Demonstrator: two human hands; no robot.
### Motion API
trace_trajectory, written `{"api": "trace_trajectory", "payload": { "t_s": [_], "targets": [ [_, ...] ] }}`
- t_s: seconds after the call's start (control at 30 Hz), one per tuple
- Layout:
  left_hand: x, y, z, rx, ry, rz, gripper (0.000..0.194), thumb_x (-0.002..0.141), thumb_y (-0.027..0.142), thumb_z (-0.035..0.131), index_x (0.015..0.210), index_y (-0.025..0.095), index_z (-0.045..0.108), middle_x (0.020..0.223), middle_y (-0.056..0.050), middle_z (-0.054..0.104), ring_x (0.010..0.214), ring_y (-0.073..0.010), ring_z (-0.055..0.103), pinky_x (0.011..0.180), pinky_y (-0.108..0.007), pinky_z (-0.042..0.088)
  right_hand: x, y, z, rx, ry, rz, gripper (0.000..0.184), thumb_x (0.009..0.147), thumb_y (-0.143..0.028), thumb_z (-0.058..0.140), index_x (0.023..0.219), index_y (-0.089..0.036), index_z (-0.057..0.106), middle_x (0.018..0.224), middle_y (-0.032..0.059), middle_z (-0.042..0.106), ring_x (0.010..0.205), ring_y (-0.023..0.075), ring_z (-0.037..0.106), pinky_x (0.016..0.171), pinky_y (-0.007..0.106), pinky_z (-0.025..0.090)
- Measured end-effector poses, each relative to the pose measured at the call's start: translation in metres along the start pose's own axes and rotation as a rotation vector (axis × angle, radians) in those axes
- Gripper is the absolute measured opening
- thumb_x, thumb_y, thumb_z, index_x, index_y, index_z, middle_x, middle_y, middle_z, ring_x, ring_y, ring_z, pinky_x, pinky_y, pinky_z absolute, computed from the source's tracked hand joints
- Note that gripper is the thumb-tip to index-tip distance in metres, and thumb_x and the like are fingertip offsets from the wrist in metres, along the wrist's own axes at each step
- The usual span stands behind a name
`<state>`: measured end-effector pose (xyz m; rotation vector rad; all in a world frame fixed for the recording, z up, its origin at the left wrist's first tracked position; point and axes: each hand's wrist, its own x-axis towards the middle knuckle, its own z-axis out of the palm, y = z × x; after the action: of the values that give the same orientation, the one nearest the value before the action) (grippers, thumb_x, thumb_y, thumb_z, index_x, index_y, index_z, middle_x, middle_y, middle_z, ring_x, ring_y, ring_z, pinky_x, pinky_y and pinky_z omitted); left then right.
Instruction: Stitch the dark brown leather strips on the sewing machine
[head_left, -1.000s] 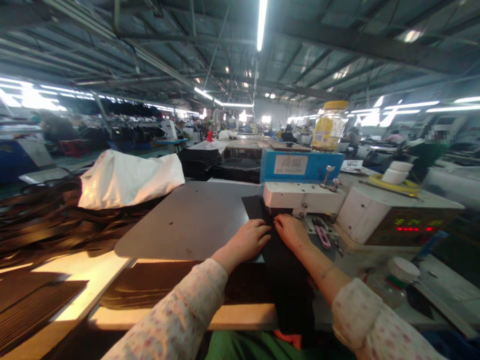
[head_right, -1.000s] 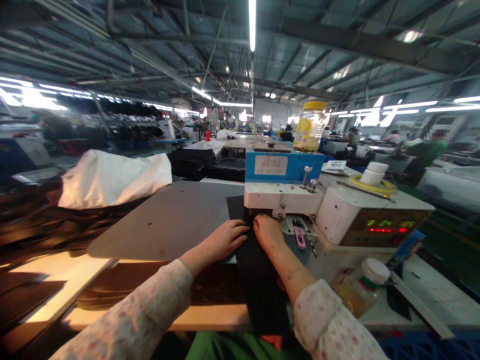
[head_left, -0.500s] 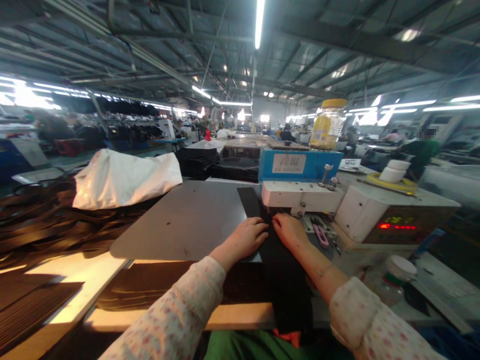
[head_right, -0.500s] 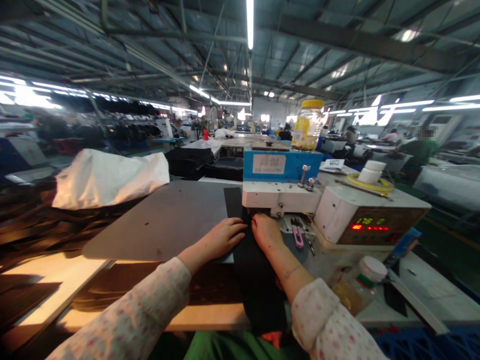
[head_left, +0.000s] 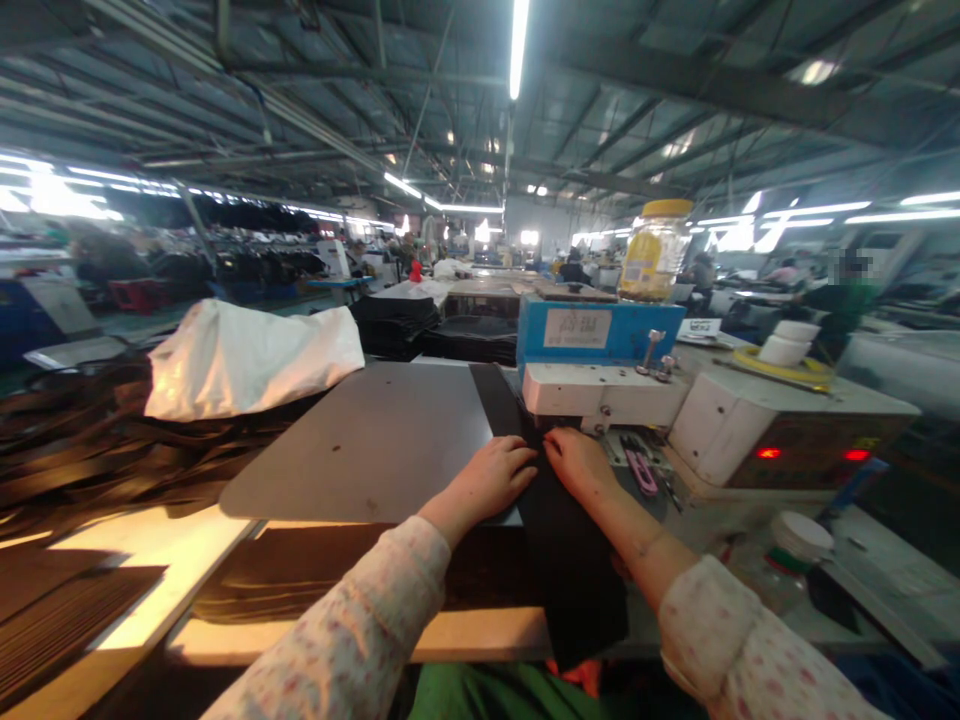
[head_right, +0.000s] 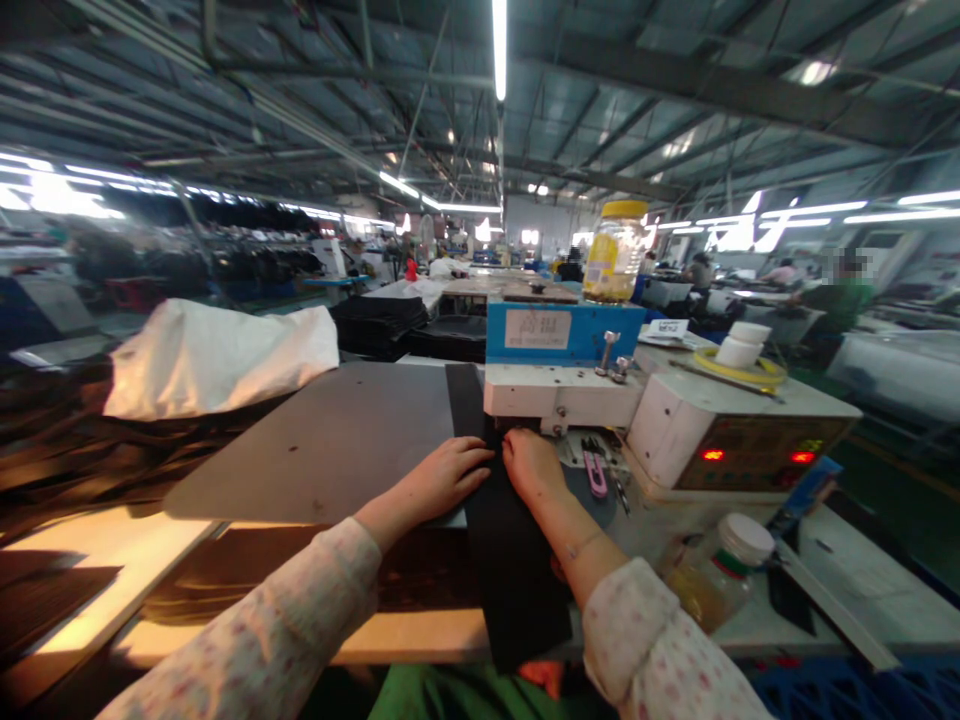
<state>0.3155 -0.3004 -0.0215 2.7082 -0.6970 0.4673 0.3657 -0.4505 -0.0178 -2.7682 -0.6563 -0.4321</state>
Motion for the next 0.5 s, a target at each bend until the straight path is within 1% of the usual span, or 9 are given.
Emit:
{"api": "trace_trajectory", "payload": {
  "t_s": [0.5],
  "targets": [
    [0.0001,0.0011,-0.0013,-0.006,-0.014,-0.012,0.03,0.085,0.029,0.044,0.108,0.015,0.056,0.114,-0.01,0.053,0.106,-0.0202,0.048,0.094,-0.033,0.038,0.0007,0.0003,-0.0004,-0.005,-0.019,0.007,0.02,0.083,-0.023,0.042,0.087,-0.019,0.06,0.09,0.005,0.065,0.082,0.0144,0.058,0.069,0.023,0.038]
  ]
}}
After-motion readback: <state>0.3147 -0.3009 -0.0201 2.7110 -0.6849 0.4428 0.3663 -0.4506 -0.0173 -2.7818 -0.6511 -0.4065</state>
